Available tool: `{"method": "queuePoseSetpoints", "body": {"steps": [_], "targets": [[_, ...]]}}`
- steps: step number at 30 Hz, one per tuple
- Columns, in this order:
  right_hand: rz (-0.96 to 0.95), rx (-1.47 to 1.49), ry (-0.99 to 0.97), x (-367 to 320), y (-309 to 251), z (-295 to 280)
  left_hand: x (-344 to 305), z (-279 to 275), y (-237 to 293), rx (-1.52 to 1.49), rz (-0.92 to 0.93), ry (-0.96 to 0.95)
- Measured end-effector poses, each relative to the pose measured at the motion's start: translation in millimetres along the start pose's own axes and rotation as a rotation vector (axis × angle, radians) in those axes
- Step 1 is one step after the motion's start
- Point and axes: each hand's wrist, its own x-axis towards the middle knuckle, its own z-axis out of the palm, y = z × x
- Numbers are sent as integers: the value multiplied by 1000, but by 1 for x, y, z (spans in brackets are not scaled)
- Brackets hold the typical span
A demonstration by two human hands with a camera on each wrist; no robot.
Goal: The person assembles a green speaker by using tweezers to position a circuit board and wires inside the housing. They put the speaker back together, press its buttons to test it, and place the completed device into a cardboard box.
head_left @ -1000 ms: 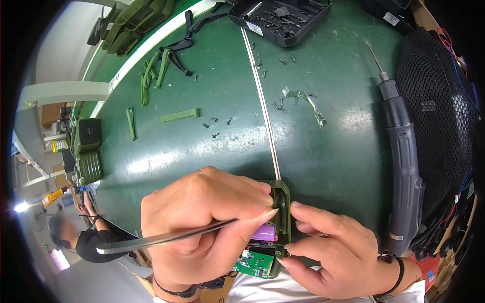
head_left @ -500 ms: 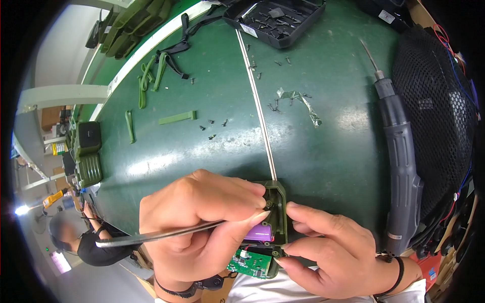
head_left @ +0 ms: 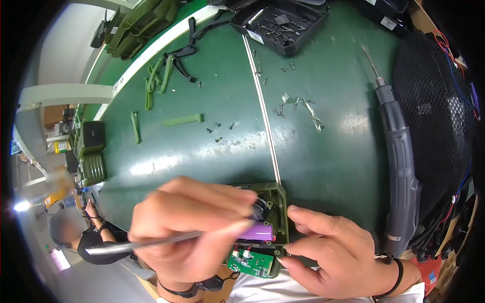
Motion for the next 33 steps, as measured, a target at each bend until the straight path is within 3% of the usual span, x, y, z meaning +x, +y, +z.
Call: {"method": "queuePoseSetpoints", "body": {"steps": [1,3,7,13,22,33], "targets": [[-4,-9,-50,0,-1,-2,-4,-2,2,7,4,1],[37,33,-15,3,-8,-4,-12,-10,5,0,-164,256],[81,61,10,7,-11,-1,-29,-21,1,35,-277,261],[48,60,-51,10,-13,0,-34,-27,-4,-62,-287,276],[42,22,-75,12,-15,-2,-24,-38,-11,-20,-216,71],[51,-44,-131,-2,-6,2,-21,-43,-13,-5,-197,20]]}}
